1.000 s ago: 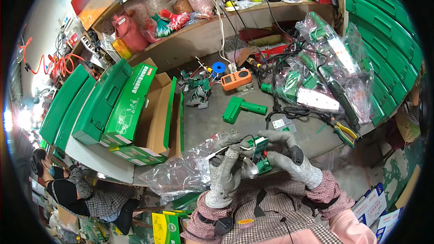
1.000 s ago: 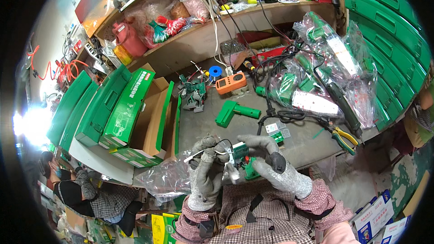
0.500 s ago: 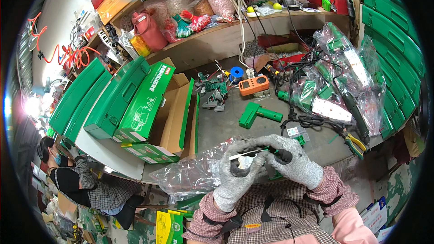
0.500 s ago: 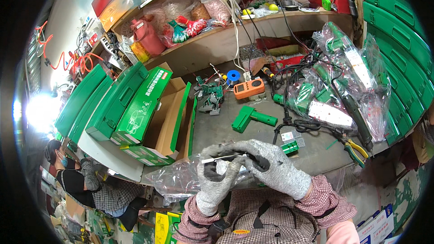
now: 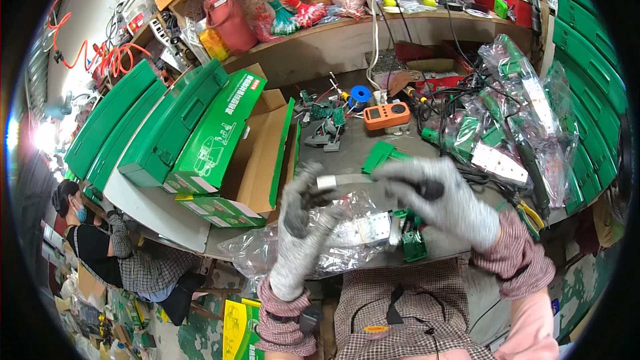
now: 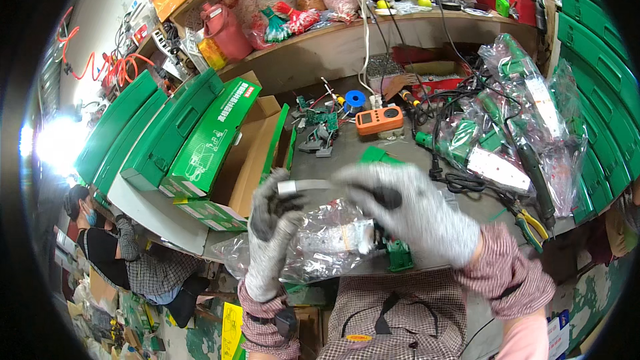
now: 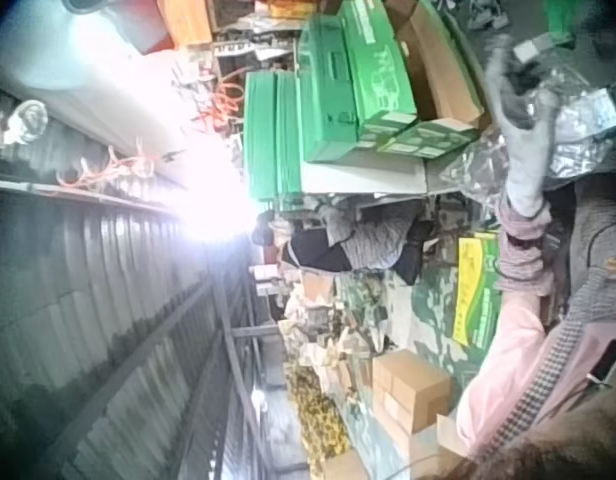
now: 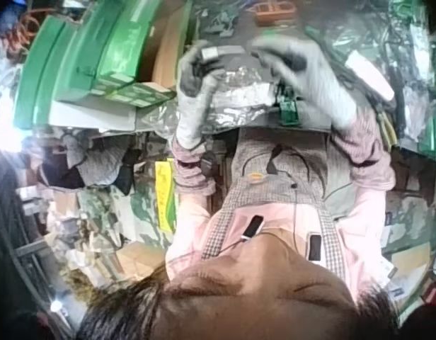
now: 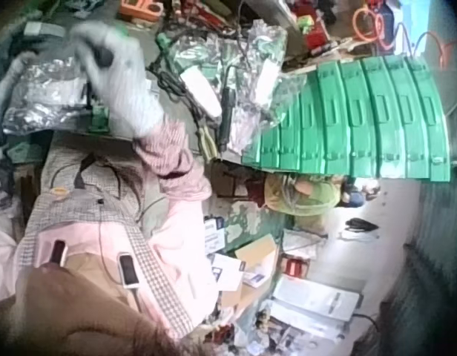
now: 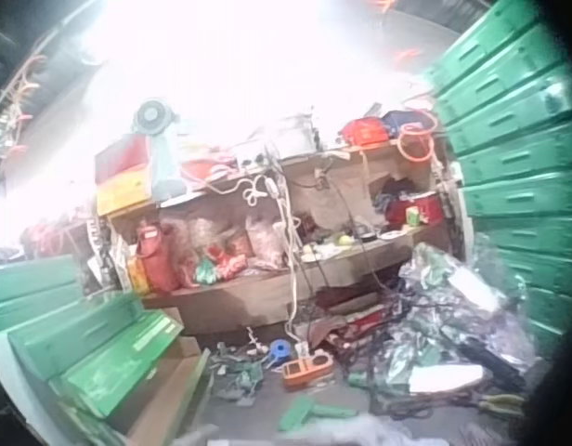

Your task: Assembling the internal wiring and components of a handheld plastic device in a workshop environment.

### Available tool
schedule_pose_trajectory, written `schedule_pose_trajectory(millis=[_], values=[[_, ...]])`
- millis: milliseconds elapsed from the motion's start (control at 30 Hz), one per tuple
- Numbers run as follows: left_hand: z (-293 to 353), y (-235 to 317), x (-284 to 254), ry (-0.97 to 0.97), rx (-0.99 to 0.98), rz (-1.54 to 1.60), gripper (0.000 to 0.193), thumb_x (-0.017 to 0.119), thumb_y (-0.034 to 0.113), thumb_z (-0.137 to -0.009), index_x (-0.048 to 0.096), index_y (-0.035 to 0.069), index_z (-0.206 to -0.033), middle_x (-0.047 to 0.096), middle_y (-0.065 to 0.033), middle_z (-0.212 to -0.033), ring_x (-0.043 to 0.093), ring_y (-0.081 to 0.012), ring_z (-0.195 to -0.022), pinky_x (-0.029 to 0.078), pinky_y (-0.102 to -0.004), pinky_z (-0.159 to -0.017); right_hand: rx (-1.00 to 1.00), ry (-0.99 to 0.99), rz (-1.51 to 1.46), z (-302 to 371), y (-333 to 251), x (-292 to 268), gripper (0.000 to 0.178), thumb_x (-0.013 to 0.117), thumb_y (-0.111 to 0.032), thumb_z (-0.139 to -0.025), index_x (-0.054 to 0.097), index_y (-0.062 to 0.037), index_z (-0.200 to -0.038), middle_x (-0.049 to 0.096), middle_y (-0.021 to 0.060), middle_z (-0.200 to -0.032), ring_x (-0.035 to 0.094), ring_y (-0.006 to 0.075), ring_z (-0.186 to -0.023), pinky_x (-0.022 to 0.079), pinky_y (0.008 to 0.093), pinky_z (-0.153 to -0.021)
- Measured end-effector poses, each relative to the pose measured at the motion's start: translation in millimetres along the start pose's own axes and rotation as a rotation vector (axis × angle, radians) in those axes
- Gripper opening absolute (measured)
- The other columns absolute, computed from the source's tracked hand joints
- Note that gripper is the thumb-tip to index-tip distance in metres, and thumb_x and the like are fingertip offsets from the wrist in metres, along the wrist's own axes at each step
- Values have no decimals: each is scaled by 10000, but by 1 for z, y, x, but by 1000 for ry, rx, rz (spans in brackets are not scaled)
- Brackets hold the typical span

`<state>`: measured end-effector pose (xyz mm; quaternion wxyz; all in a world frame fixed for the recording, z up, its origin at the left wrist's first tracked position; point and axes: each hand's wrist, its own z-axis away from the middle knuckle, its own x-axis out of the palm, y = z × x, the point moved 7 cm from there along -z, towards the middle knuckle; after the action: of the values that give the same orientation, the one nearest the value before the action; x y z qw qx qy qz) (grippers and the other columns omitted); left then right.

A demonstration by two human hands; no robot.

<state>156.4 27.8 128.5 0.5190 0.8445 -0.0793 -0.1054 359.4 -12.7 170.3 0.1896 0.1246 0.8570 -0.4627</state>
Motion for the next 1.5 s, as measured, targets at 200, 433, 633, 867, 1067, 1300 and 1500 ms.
schedule_pose_trajectory(millis=[200,433,633,867,1067,1300,1500], values=[[27,-95,-31,-379,39,-778,604,780,310,-851,557,56,-1351,578,-176,-1296,545,-322,-1231,394,-477,-1111,225,-185,-230,-116,71,44,241,595,-157,-998,670,9,-1156,708,39,-859,652,93,-715,544,249,-665],[63,-144,-2,-487,15,-766,658,748,483,-837,584,75,-1326,540,-149,-1327,483,-375,-1267,377,-493,-1101,514,-428,-452,-159,198,167,112,630,-37,-872,664,0,-972,709,84,-808,657,135,-670,539,278,-597],[63,-149,-1,-511,-32,-760,646,707,499,-866,567,115,-1367,538,-149,-1321,494,-376,-1263,370,-531,-1084,-53,-546,646,-164,204,218,457,624,-399,-931,662,-41,-1212,607,205,-1279,629,359,-1128,546,468,-921],[46,-123,5,-644,-56,-798,736,664,549,-890,456,122,-1452,463,-113,-1419,408,-342,-1352,310,-552,-1126,168,32,954,-258,240,94,178,607,-183,-892,701,-34,-912,726,189,-855,725,363,-802,580,481,-691],[39,-141,29,-679,14,-719,724,648,566,-901,494,80,-1415,456,-108,-1446,405,-350,-1360,327,-517,-1145,480,-23,730,-271,327,97,391,728,-319,-799,721,-9,-1036,736,226,-996,734,359,-942,587,444,-810],[43,-130,9,-541,5,-584,749,664,580,-881,491,74,-1405,432,-193,-1458,375,-417,-1385,314,-570,-1134,447,92,117,-278,298,55,304,691,-244,-806,724,-3,-987,744,196,-930,724,309,-821,545,417,-769],[-39,5,-6,-163,489,-1127,706,670,31,-744,521,79,-1432,401,-178,-1555,290,-413,-1469,232,-571,-1184,238,-572,395,-165,101,61,432,688,-323,-847,673,-44,-1177,719,176,-974,689,306,-834,542,407,-815]])
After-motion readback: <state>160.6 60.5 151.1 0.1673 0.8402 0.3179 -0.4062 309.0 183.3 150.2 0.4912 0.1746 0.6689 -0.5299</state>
